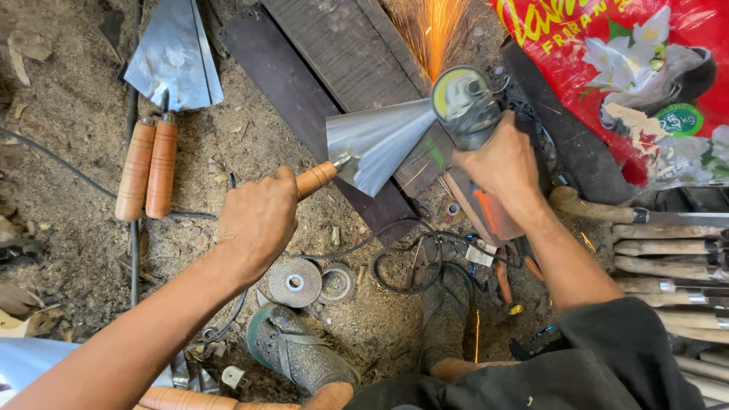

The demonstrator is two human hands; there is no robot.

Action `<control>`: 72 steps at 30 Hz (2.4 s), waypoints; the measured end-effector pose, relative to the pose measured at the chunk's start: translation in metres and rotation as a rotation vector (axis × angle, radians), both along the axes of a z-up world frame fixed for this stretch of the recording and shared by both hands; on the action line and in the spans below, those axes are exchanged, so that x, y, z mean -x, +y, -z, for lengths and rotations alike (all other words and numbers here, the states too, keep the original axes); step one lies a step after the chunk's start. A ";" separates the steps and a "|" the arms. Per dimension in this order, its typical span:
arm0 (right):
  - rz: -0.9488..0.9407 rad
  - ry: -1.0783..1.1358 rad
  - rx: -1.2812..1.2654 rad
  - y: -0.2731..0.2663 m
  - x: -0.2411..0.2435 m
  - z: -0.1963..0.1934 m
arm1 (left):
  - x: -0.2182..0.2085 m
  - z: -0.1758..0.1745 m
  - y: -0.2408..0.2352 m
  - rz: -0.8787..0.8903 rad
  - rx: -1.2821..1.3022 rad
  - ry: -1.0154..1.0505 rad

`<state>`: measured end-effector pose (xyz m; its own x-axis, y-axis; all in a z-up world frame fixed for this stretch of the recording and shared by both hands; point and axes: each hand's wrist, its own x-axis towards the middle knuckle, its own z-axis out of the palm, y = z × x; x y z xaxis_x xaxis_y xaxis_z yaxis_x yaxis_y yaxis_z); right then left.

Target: The person uses an angle grinder to sharpen the blade of a metal hand tool with a wooden handle. They hold the tool in one hand and the grinder in the other, moving the grinder along the blade edge to produce sparks. The person repeats this process on multiple similar tools, placing finished ones aside.

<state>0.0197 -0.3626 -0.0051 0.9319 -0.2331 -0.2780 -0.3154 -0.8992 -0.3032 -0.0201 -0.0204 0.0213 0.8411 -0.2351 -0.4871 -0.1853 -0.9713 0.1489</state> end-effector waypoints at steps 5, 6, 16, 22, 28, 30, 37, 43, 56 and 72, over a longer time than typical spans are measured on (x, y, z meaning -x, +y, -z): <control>-0.016 0.054 -0.060 0.020 0.011 -0.010 | -0.001 -0.005 -0.003 0.002 -0.010 0.018; -0.075 0.067 -0.092 0.030 0.022 -0.013 | -0.002 -0.007 -0.005 0.000 -0.011 0.027; -0.052 0.073 -0.139 0.029 0.022 -0.006 | -0.003 -0.001 -0.004 -0.008 -0.055 0.065; 0.128 0.042 -0.085 -0.035 -0.015 0.009 | -0.004 0.001 -0.002 -0.017 -0.075 0.112; 0.142 -0.129 -0.504 -0.062 -0.010 0.008 | -0.007 -0.005 0.004 0.063 0.005 -0.032; 0.197 -0.151 -0.733 -0.063 0.000 0.004 | -0.007 -0.006 0.008 0.088 0.113 -0.052; 0.290 -0.097 -0.887 -0.053 0.018 -0.031 | -0.032 0.024 0.004 -0.232 0.356 0.340; 0.109 -0.013 -0.761 -0.015 0.027 -0.022 | -0.006 0.056 -0.009 -0.248 0.237 0.233; -0.157 0.170 -0.403 0.048 0.045 -0.033 | 0.004 0.065 -0.012 -0.254 0.303 0.188; -0.145 0.167 -0.349 0.058 0.042 -0.039 | 0.002 0.079 -0.011 -0.201 0.244 0.268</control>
<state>-0.0221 -0.3043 0.0338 0.8836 0.0328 -0.4670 -0.2633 -0.7901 -0.5535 -0.0224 -0.0310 -0.0581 0.7330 -0.2148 -0.6455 0.0814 -0.9143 0.3967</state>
